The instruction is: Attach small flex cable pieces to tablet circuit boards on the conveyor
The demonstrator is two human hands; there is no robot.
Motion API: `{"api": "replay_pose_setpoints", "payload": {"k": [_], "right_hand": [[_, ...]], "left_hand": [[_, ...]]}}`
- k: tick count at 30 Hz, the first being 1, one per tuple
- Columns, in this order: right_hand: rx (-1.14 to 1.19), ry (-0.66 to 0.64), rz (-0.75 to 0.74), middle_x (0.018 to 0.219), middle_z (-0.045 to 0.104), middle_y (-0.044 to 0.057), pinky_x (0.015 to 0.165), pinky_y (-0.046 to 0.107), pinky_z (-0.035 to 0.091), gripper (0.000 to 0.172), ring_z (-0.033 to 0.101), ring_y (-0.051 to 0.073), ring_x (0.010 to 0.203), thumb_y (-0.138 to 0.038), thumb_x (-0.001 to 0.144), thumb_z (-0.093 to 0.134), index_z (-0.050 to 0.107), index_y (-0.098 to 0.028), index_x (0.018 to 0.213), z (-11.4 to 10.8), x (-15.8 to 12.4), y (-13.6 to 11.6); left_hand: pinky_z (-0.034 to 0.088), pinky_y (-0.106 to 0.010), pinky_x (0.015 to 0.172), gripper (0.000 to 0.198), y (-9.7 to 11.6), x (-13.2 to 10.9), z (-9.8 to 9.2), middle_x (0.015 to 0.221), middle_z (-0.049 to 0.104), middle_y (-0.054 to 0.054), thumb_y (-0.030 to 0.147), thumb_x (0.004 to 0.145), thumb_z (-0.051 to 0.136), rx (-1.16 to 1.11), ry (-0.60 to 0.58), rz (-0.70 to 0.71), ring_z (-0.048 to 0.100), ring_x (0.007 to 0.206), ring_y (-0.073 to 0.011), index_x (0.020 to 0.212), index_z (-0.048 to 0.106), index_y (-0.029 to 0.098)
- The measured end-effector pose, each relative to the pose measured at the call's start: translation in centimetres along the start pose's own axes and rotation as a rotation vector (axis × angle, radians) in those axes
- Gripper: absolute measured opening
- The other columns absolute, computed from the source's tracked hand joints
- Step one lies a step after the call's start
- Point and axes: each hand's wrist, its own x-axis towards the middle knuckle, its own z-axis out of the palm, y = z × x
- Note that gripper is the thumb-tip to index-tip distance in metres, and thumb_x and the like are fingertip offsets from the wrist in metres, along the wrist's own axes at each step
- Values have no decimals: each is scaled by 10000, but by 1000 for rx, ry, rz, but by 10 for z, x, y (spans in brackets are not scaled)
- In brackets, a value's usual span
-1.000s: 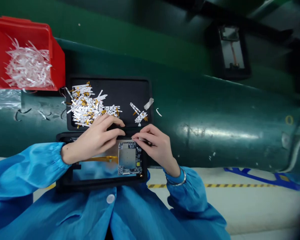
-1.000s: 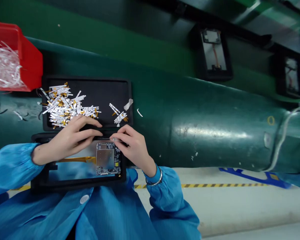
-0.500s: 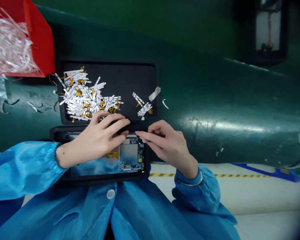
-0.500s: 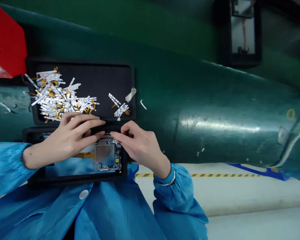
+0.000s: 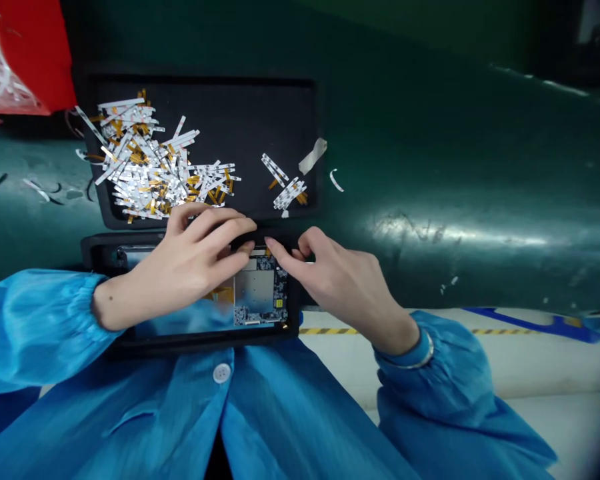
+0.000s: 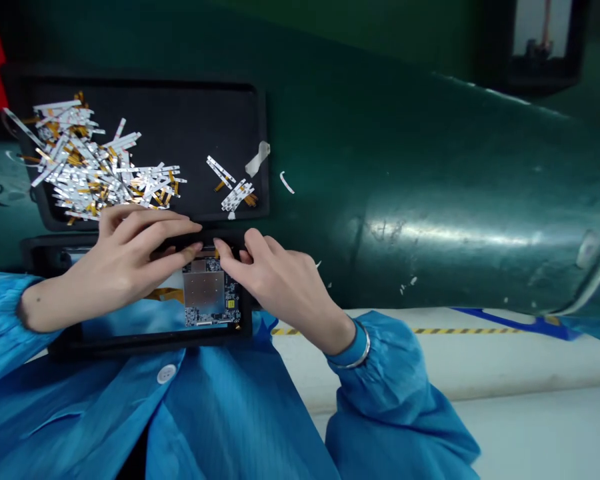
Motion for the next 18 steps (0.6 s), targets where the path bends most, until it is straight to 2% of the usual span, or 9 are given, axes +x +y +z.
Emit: {"api": "replay_pose_setpoints", "payload": {"k": [1, 3, 5, 7, 9, 11, 13, 15, 18], "right_hand": [[54, -6, 14, 828, 520, 51, 389, 282, 203, 447, 475, 151, 603, -39, 991, 365, 662, -184, 1292, 1, -1, 2], [233, 26, 55, 892, 527, 68, 421, 263, 304, 378, 496, 145, 646, -95, 1009, 413, 657, -151, 1292, -1, -4, 6], [474, 116, 132, 965, 547, 80, 527, 274, 435, 294, 532, 144, 706, -144, 1005, 514, 684, -165, 1244, -6, -5, 10], [709, 252, 227, 998, 570, 67, 621, 307, 494, 229, 568, 161, 785, -162, 979, 599, 726, -245, 1151, -14, -6, 14], [860, 383, 325, 937, 573, 45, 625, 329, 507, 161, 590, 190, 830, -217, 973, 634, 753, -320, 1007, -18, -6, 16], [935, 451, 455, 818, 547, 42, 559, 336, 501, 187, 601, 205, 775, -327, 997, 607, 735, -318, 862, -15, -3, 17], [1041, 431, 586, 733, 524, 31, 433, 314, 451, 320, 567, 171, 602, -441, 1031, 519, 664, -279, 796, -5, 2, 17], [1244, 364, 631, 738, 555, 0, 332, 275, 396, 317, 524, 125, 476, -490, 1038, 486, 567, -261, 833, 8, 8, 17], [1417, 266, 590, 835, 624, -32, 398, 257, 529, 244, 637, 131, 542, -453, 965, 645, 480, -274, 955, 20, 14, 17]], "left_hand": [[406, -475, 926, 172, 0, -1, -1, 1299, 618, -139, 172, 1021, 500, -7, -13, -12, 565, 1206, -302, 1117, 638, 140], [400, -483, 928, 193, 0, -2, -2, 1322, 600, -138, 196, 1028, 486, -42, -38, -54, 549, 1225, -311, 1146, 634, 158], [398, -489, 927, 219, 1, -1, -3, 1331, 588, -142, 198, 1030, 465, -98, -53, -98, 546, 1226, -319, 1169, 630, 162], [394, -495, 943, 254, 2, 2, -2, 1328, 586, -152, 192, 1028, 461, -136, -40, -111, 543, 1229, -323, 1225, 616, 154], [394, -491, 950, 295, 4, 5, 1, 1324, 588, -163, 189, 1028, 470, -131, -36, -77, 541, 1233, -324, 1297, 583, 143], [401, -481, 951, 309, 5, 7, 5, 1323, 595, -160, 186, 1028, 482, -87, -39, -29, 542, 1238, -319, 1323, 565, 144], [406, -468, 967, 299, 6, 7, 7, 1329, 607, -137, 172, 1027, 489, -16, -45, 6, 548, 1244, -301, 1315, 568, 160], [409, -463, 994, 304, 7, 6, 7, 1333, 618, -117, 149, 1026, 484, 48, -47, 23, 558, 1248, -281, 1317, 570, 170], [426, -472, 997, 309, 9, 5, 5, 1329, 623, -131, 121, 1016, 486, 72, -56, 33, 574, 1239, -284, 1311, 575, 139]]}}
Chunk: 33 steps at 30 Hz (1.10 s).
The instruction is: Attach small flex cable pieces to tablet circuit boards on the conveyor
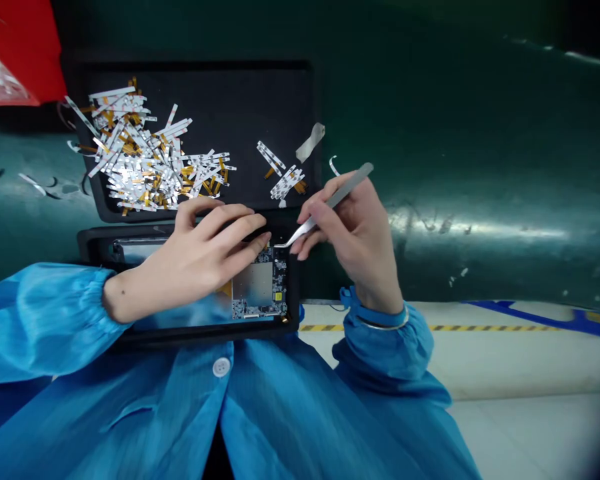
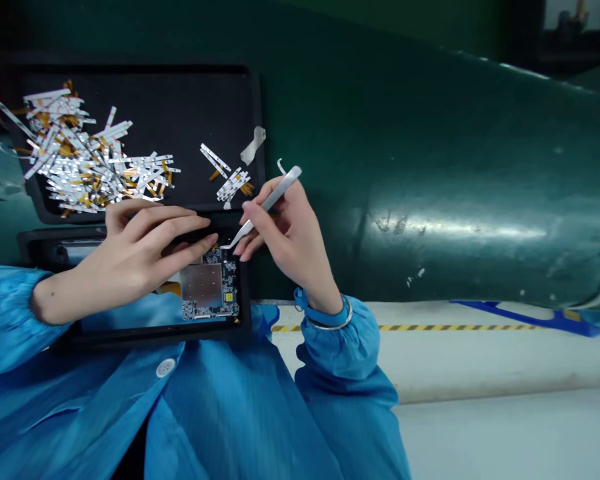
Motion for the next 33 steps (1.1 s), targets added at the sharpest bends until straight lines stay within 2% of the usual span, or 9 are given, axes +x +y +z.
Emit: {"api": "replay_pose_setpoints", "payload": {"k": [2, 4, 10, 14, 17, 21, 25, 33], "right_hand": [[-19, -28, -15, 860, 643, -34, 514, 295, 615, 294, 696, 162, 638, -405, 912, 726, 476, -284, 1006, 1, 1, 2], [-43, -35, -35, 842, 649, -33, 545, 313, 633, 297, 709, 176, 658, -371, 899, 744, 493, -288, 1033, 0, -1, 3], [-29, -34, -31, 801, 663, -32, 520, 308, 622, 284, 707, 177, 628, -363, 893, 756, 519, -277, 1025, -2, -1, 6], [-1, -26, -3, 816, 693, -35, 539, 319, 630, 295, 707, 174, 620, -387, 897, 754, 498, -279, 994, -1, -1, 8], [19, -2, -26, 842, 710, -35, 528, 321, 626, 284, 702, 166, 603, -390, 914, 736, 485, -284, 995, 0, -2, 8], [21, 13, -23, 845, 715, -33, 529, 333, 631, 281, 705, 171, 607, -385, 923, 725, 470, -284, 986, 0, -3, 6], [10, 20, 0, 842, 719, -35, 536, 337, 634, 297, 704, 171, 613, -405, 917, 730, 465, -286, 978, 1, -3, 5], [-29, 15, -20, 834, 713, -31, 521, 336, 621, 313, 705, 177, 613, -449, 912, 727, 495, -291, 1050, 1, -2, 8]], "left_hand": [[435, -476, 990, 310, 1, 0, -1, 1330, 623, -134, 123, 1016, 490, 7, -5, -1, 576, 1240, -289, 1314, 572, 133], [436, -471, 988, 311, 2, 0, -1, 1336, 623, -122, 130, 1020, 486, 23, -13, -6, 573, 1246, -284, 1320, 566, 149], [433, -486, 986, 283, 1, 4, -2, 1331, 614, -148, 132, 1018, 488, -5, -17, 0, 566, 1243, -300, 1291, 560, 120], [431, -486, 963, 270, 0, 6, -5, 1306, 626, -133, 156, 1025, 484, -50, -29, -37, 580, 1220, -306, 1284, 561, 158], [447, -458, 909, 274, 1, 5, -8, 1261, 650, -133, 151, 1013, 506, -106, -2, -62, 613, 1148, -293, 1280, 566, 139], [465, -392, 839, 248, 6, -1, -13, 1199, 685, -134, 138, 1017, 501, -169, -21, 6, 637, 1049, -255, 1243, 583, 75], [447, -382, 901, 272, 9, -5, -16, 1239, 692, -96, 141, 1049, 444, -170, -33, 35, 633, 1118, -241, 1274, 585, 83], [425, -420, 894, 315, 12, -6, -14, 1262, 680, -108, 115, 1025, 504, -141, -49, 43, 639, 1133, -278, 1322, 572, 32]]}}
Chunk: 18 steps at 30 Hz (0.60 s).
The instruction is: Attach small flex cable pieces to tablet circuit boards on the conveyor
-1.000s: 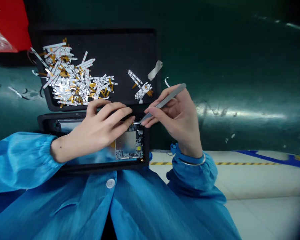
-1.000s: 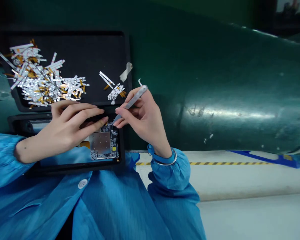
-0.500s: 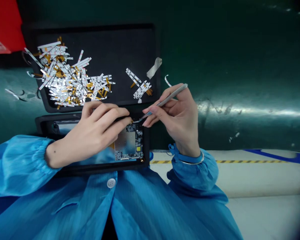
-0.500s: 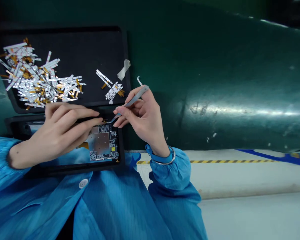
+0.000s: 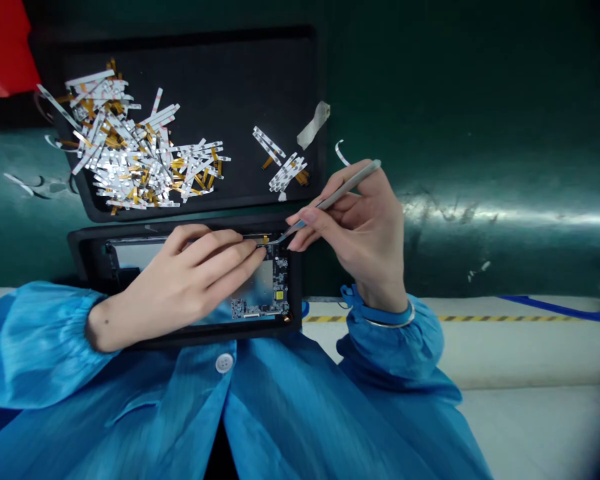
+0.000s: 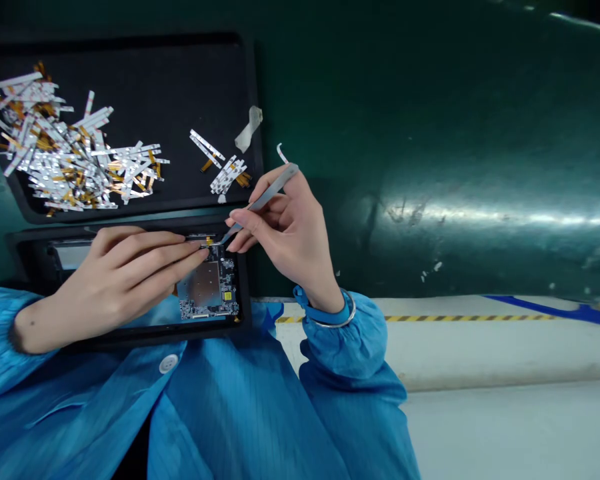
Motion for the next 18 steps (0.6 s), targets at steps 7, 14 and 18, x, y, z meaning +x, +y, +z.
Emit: {"api": "replay_pose_setpoints", "payload": {"k": [7, 14, 18], "right_hand": [[3, 22, 15, 829, 716, -39, 515, 335, 625, 347, 702, 175, 605, -480, 895, 741, 474, -293, 1014, 1, 1, -1], [32, 19, 6, 816, 712, -48, 524, 320, 620, 333, 698, 164, 590, -441, 897, 751, 464, -285, 962, 1, 1, -1], [34, 20, 0, 819, 705, -47, 537, 328, 625, 308, 703, 169, 614, -418, 907, 743, 471, -289, 972, 1, 0, -2]], "left_hand": [[430, -426, 907, 331, 2, -3, 1, 1268, 680, -90, 131, 1024, 514, 23, -20, -14, 614, 1174, -265, 1339, 564, 41], [454, -418, 923, 314, 2, -2, 1, 1249, 692, -81, 132, 1037, 475, 50, -28, -34, 636, 1168, -244, 1332, 567, 74], [464, -416, 921, 300, 3, -2, 2, 1260, 692, -61, 141, 1042, 476, 56, -21, -43, 640, 1170, -231, 1326, 569, 109]]}}
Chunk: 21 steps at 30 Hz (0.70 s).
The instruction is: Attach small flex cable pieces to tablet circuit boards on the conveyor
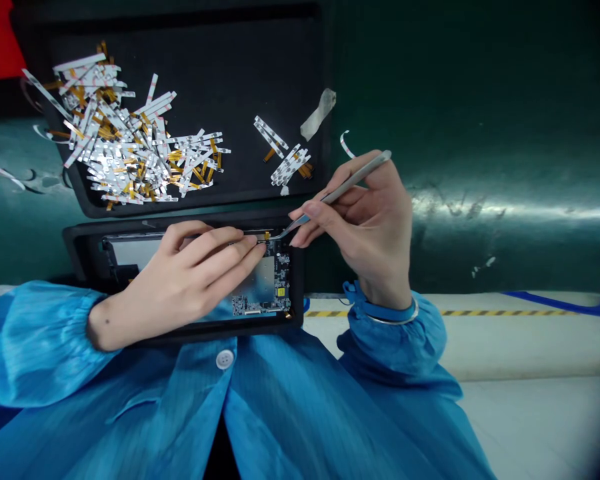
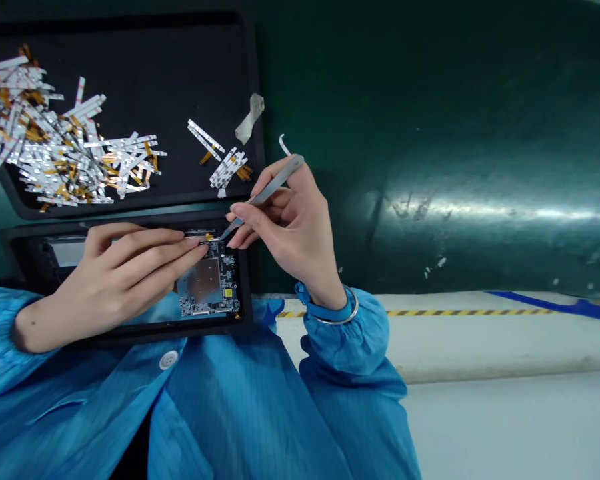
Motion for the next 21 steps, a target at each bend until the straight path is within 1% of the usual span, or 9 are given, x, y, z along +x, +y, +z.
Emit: {"api": "replay_pose_setpoints", "payload": {"k": [4, 10, 13, 17, 21], "right_hand": [[-37, -14, -29, 802, 701, -49, 563, 322, 623, 300, 712, 174, 648, -412, 901, 751, 482, -298, 965, 0, 0, -3], [33, -77, -78, 765, 694, -56, 540, 273, 605, 267, 699, 149, 599, -309, 918, 736, 473, -272, 945, -1, 2, -4], [47, -87, -100, 749, 678, -61, 534, 262, 603, 284, 687, 142, 592, -300, 916, 740, 461, -259, 950, -1, 4, -2], [-7, -100, -90, 782, 675, -64, 519, 252, 572, 290, 663, 127, 585, -344, 920, 735, 459, -259, 949, -2, 6, -1], [-11, -121, -119, 784, 666, -56, 511, 250, 569, 261, 648, 120, 572, -312, 929, 718, 465, -252, 951, -3, 8, -1]], "left_hand": [[462, -413, 910, 296, 0, -1, 2, 1265, 690, -50, 166, 1048, 482, -8, 10, -18, 643, 1166, -228, 1329, 564, 127], [429, -400, 910, 335, -2, 1, 3, 1226, 705, -52, 100, 1030, 503, -1, 5, 22, 625, 1168, -222, 1362, 525, 63], [416, -399, 924, 368, -1, 1, 3, 1249, 694, -57, 64, 1018, 509, 45, -19, 42, 604, 1192, -224, 1385, 497, 42], [443, -404, 917, 359, 0, -1, 4, 1267, 687, -62, 61, 1018, 488, 97, -24, 58, 598, 1202, -220, 1376, 516, 39], [473, -411, 910, 396, 2, -2, 0, 1318, 661, -47, 35, 987, 513, 197, -58, 92, 581, 1224, -222, 1381, 537, 74]]}}
